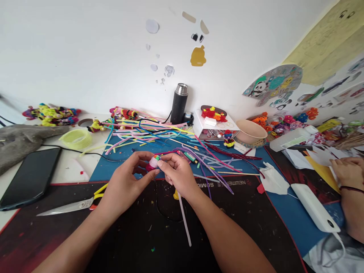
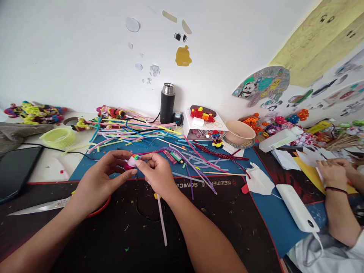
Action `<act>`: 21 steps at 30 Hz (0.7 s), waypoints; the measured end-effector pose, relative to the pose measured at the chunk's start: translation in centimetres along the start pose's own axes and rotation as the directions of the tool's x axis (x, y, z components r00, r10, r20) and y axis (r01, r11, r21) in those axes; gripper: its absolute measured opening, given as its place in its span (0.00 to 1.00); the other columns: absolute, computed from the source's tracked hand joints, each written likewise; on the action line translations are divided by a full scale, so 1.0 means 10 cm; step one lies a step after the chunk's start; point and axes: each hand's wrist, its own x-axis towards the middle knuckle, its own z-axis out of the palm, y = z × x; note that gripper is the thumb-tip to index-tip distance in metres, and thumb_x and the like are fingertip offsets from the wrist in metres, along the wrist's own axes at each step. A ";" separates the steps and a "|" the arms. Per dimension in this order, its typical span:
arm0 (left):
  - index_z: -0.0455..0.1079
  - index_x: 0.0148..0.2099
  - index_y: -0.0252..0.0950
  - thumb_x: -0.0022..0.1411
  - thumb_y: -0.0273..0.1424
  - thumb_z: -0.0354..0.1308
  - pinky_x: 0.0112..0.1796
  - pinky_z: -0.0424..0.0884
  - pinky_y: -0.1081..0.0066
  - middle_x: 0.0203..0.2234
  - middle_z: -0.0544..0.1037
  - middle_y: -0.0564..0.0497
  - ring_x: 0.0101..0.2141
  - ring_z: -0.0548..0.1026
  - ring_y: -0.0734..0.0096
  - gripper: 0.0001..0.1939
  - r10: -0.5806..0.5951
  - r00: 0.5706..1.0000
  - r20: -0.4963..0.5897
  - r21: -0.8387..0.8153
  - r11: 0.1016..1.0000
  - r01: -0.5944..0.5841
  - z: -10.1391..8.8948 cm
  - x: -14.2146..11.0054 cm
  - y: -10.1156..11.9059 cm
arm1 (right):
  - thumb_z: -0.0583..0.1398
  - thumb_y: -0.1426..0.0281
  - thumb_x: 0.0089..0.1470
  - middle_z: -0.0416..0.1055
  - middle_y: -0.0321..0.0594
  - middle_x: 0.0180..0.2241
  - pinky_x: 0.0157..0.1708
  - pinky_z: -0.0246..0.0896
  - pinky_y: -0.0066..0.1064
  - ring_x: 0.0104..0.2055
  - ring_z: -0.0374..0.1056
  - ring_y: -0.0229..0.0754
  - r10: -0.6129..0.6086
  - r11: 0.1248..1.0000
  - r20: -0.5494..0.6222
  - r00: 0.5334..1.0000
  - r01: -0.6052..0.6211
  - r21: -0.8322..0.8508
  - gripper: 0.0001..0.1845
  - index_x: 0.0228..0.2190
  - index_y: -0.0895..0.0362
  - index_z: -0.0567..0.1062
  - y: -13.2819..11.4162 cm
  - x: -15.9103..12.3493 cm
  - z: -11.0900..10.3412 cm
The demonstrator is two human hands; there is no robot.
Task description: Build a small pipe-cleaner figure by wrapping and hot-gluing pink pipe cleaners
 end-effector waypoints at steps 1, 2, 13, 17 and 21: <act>0.80 0.48 0.43 0.56 0.36 0.77 0.40 0.73 0.68 0.43 0.84 0.48 0.39 0.79 0.58 0.18 0.017 1.000 -0.008 0.015 1.000 -0.017 0.01 -0.01 0.00 | 0.71 0.53 0.57 0.64 0.25 0.19 0.16 0.49 0.26 0.15 0.55 0.31 0.002 1.000 0.004 1.000 -0.002 0.000 0.20 0.38 0.55 0.77 0.00 0.00 0.00; 0.80 0.48 0.43 0.57 0.35 0.76 0.39 0.73 0.68 0.41 0.84 0.49 0.38 0.79 0.58 0.17 0.029 1.000 -0.012 0.026 0.999 -0.028 0.01 -0.01 0.00 | 0.71 0.53 0.56 0.64 0.25 0.19 0.16 0.49 0.26 0.16 0.55 0.31 0.004 1.000 0.007 1.000 -0.004 -0.002 0.20 0.38 0.55 0.77 0.00 -0.01 0.00; 0.78 0.47 0.41 0.60 0.40 0.75 0.43 0.75 0.67 0.41 0.84 0.49 0.41 0.80 0.59 0.17 -0.090 0.996 0.010 -0.139 0.986 0.090 0.00 0.02 -0.07 | 0.70 0.51 0.56 0.63 0.23 0.16 0.16 0.47 0.26 0.15 0.53 0.31 0.052 0.999 0.083 0.995 -0.052 -0.010 0.23 0.41 0.55 0.75 -0.13 -0.06 0.06; 0.78 0.47 0.41 0.59 0.41 0.76 0.41 0.76 0.68 0.39 0.83 0.49 0.39 0.80 0.60 0.19 -0.122 0.992 0.017 -0.183 0.976 0.123 -0.03 0.04 -0.07 | 0.69 0.52 0.57 0.63 0.23 0.16 0.16 0.47 0.26 0.15 0.53 0.32 0.046 0.999 0.077 0.996 -0.045 -0.014 0.21 0.40 0.55 0.75 -0.13 -0.06 0.06; 0.78 0.47 0.40 0.53 0.43 0.79 0.38 0.77 0.68 0.36 0.84 0.49 0.36 0.81 0.60 0.23 -0.179 0.984 -0.007 -0.222 0.959 0.173 -0.05 0.07 -0.05 | 0.70 0.51 0.57 0.63 0.24 0.17 0.16 0.48 0.26 0.16 0.54 0.32 0.048 0.999 0.070 0.996 -0.047 -0.023 0.21 0.38 0.55 0.75 -0.13 -0.06 0.06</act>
